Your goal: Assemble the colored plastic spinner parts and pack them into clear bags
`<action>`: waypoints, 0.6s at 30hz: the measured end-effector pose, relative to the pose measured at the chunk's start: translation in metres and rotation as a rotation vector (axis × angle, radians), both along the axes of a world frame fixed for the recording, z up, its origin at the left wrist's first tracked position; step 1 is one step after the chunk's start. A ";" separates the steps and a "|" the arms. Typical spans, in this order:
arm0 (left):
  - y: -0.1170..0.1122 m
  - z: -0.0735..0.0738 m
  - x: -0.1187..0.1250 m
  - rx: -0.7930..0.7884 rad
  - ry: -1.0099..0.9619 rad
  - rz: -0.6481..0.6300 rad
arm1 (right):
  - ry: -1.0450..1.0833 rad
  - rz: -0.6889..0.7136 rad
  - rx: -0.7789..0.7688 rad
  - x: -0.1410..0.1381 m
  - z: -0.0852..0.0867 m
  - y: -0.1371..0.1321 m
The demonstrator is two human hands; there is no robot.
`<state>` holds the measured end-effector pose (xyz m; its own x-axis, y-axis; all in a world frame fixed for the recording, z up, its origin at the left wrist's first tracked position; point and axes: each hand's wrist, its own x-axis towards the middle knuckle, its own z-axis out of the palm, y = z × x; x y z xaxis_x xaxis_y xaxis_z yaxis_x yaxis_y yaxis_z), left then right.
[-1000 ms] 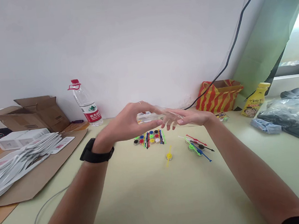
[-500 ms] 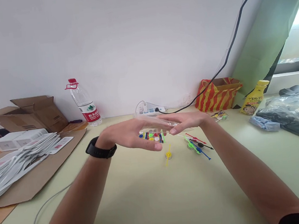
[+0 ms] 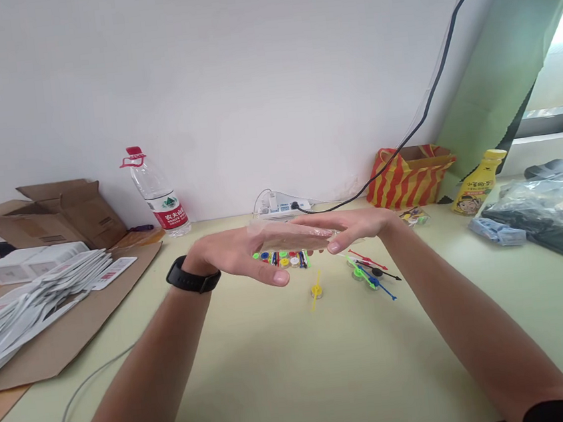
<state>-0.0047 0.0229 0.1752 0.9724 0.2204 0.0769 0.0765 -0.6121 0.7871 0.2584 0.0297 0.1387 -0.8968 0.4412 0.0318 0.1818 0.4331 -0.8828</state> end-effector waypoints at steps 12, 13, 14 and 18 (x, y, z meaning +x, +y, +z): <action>0.011 0.004 -0.012 0.040 0.007 -0.001 | 0.148 -0.073 -0.097 0.029 -0.030 0.030; 0.012 0.004 -0.013 0.049 -0.005 0.025 | 0.156 -0.074 -0.111 0.030 -0.032 0.031; 0.012 0.003 -0.013 0.062 -0.023 0.059 | 0.163 -0.072 -0.126 0.030 -0.033 0.031; 0.015 -0.003 -0.015 0.048 -0.140 0.229 | 0.220 -0.055 -0.175 0.032 -0.034 0.034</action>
